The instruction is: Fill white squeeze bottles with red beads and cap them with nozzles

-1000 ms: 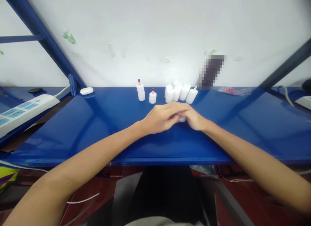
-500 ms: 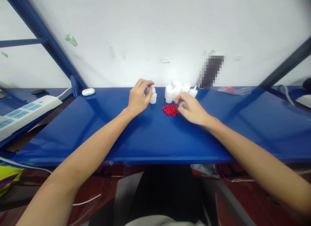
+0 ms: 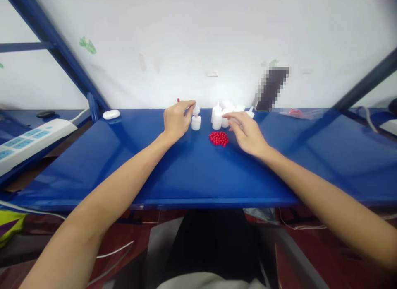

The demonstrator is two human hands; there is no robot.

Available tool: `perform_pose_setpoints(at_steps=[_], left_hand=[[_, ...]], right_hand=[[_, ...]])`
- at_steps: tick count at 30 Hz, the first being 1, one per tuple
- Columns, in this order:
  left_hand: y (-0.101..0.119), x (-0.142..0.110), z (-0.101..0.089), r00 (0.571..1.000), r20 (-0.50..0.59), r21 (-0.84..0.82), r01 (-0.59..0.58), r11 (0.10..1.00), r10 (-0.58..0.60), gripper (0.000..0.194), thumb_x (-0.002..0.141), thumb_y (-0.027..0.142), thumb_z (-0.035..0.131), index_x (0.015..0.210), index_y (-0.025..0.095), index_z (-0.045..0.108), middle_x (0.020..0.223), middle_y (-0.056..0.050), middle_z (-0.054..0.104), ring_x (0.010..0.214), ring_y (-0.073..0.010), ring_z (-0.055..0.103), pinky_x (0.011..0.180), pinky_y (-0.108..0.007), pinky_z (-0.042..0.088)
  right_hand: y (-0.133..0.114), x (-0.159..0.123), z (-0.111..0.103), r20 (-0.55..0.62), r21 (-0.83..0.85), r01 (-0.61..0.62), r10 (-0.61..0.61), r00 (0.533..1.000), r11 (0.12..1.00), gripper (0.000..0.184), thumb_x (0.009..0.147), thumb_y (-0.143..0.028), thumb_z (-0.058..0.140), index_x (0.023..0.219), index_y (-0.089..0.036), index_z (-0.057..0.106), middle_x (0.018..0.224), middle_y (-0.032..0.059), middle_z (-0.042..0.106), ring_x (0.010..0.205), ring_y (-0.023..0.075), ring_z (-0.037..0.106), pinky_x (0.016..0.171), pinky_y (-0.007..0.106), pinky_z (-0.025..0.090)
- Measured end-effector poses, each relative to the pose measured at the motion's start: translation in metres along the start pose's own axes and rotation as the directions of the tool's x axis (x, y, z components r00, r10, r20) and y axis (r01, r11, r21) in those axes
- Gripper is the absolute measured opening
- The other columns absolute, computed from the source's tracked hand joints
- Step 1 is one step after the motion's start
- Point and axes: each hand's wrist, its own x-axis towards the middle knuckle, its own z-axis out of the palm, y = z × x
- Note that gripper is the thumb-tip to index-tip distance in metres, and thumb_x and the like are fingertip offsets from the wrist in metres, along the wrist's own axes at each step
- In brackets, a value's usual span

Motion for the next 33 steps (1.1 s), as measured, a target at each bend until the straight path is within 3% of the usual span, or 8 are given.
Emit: perform_pose_setpoints(at_steps=[6, 9, 13, 17, 20, 23, 30, 33], left_hand=[[0.0, -0.001, 0.003, 0.998, 0.058, -0.034, -0.033, 0.999, 0.035, 0.024, 0.1, 0.026, 0.055, 0.111, 0.02, 0.075, 0.11, -0.007, 0.078, 0.099, -0.0191, 0.072, 0.088, -0.031, 0.055], [0.002, -0.002, 0.002, 0.994, 0.096, -0.042, -0.046, 0.998, 0.05, 0.026, 0.1, 0.027, 0.054, 0.115, 0.019, 0.073, 0.118, -0.008, 0.076, 0.103, -0.0195, 0.071, 0.087, -0.03, 0.055], [0.012, -0.002, -0.004, 0.994, 0.084, -0.013, -0.071, 0.997, 0.072, 0.035, 0.101, 0.032, 0.048, 0.128, 0.019, 0.066, 0.123, -0.01, 0.072, 0.107, -0.0204, 0.068, 0.082, -0.03, 0.053], [0.032, -0.005, -0.015, 0.982, 0.153, -0.081, -0.103, 0.991, 0.114, 0.027, 0.097, 0.027, 0.044, 0.097, 0.018, 0.069, 0.09, -0.006, 0.072, 0.078, -0.0167, 0.064, 0.075, -0.031, 0.048], [0.049, -0.014, -0.02, 0.899, 0.367, -0.195, -0.177, 0.965, 0.239, 0.02, 0.085, 0.02, 0.05, 0.067, 0.018, 0.058, 0.06, 0.002, 0.06, 0.055, -0.0117, 0.046, 0.08, -0.036, 0.044], [0.064, -0.026, -0.019, 0.815, 0.483, -0.299, -0.189, 0.935, 0.319, 0.026, 0.085, 0.021, 0.05, 0.059, 0.017, 0.049, 0.051, 0.006, 0.052, 0.048, -0.0083, 0.036, 0.083, -0.037, 0.043], [0.075, -0.038, -0.017, 0.687, 0.593, -0.354, -0.246, 0.902, 0.42, 0.022, 0.095, 0.024, 0.051, 0.107, 0.019, 0.068, 0.066, 0.003, 0.063, 0.055, -0.0116, 0.055, 0.06, -0.025, 0.039], [0.074, -0.037, -0.019, 0.694, 0.589, -0.322, -0.267, 0.908, 0.413, 0.028, 0.097, 0.024, 0.048, 0.117, 0.019, 0.068, 0.074, 0.0, 0.069, 0.062, -0.0131, 0.061, 0.063, -0.025, 0.042]], right_hand=[[-0.004, -0.001, -0.004, -0.019, 0.072, -0.156, 0.158, 0.987, 0.985, 0.031, 0.104, -0.043, 0.041, 0.121, -0.026, 0.062, 0.096, 0.0041, 0.065, 0.056, 0.0152, 0.056, 0.07, 0.037, 0.049], [-0.007, -0.003, -0.006, -0.042, 0.189, -0.153, 0.163, 0.986, 0.97, 0.033, 0.104, -0.049, 0.042, 0.121, -0.028, 0.059, 0.094, 0.0027, 0.066, 0.051, 0.0136, 0.051, 0.057, 0.033, 0.044], [-0.01, -0.005, -0.006, -0.018, 0.238, -0.108, 0.116, 0.993, 0.965, 0.033, 0.103, -0.051, 0.044, 0.121, -0.028, 0.06, 0.092, 0.0021, 0.066, 0.051, 0.0139, 0.05, 0.057, 0.033, 0.044], [-0.012, -0.005, -0.007, 0.033, 0.101, -0.065, 0.061, 0.998, 0.993, 0.026, 0.099, -0.045, 0.053, 0.109, -0.025, 0.067, 0.079, 0.0021, 0.063, 0.055, 0.0168, 0.052, 0.058, 0.034, 0.045], [-0.011, -0.003, -0.008, -0.005, 0.063, 0.01, -0.01, 1.0, 0.998, 0.025, 0.099, -0.042, 0.051, 0.098, -0.024, 0.069, 0.095, 0.0061, 0.065, 0.065, 0.0178, 0.058, 0.067, 0.036, 0.049], [-0.006, -0.002, -0.009, -0.006, 0.097, -0.004, 0.004, 1.0, 0.995, 0.03, 0.102, -0.043, 0.046, 0.108, -0.025, 0.069, 0.114, 0.0086, 0.063, 0.065, 0.016, 0.061, 0.071, 0.038, 0.052], [-0.006, -0.002, -0.009, 0.083, 0.097, -0.007, -0.001, 0.997, 0.995, 0.034, 0.102, -0.047, 0.047, 0.118, -0.026, 0.069, 0.106, 0.0067, 0.068, 0.066, 0.018, 0.062, 0.076, 0.039, 0.052], [-0.01, -0.002, -0.01, 0.098, 0.088, 0.02, -0.029, 0.995, 0.996, 0.036, 0.102, -0.048, 0.048, 0.118, -0.024, 0.07, 0.103, 0.008, 0.071, 0.084, 0.0231, 0.066, 0.079, 0.038, 0.051]])
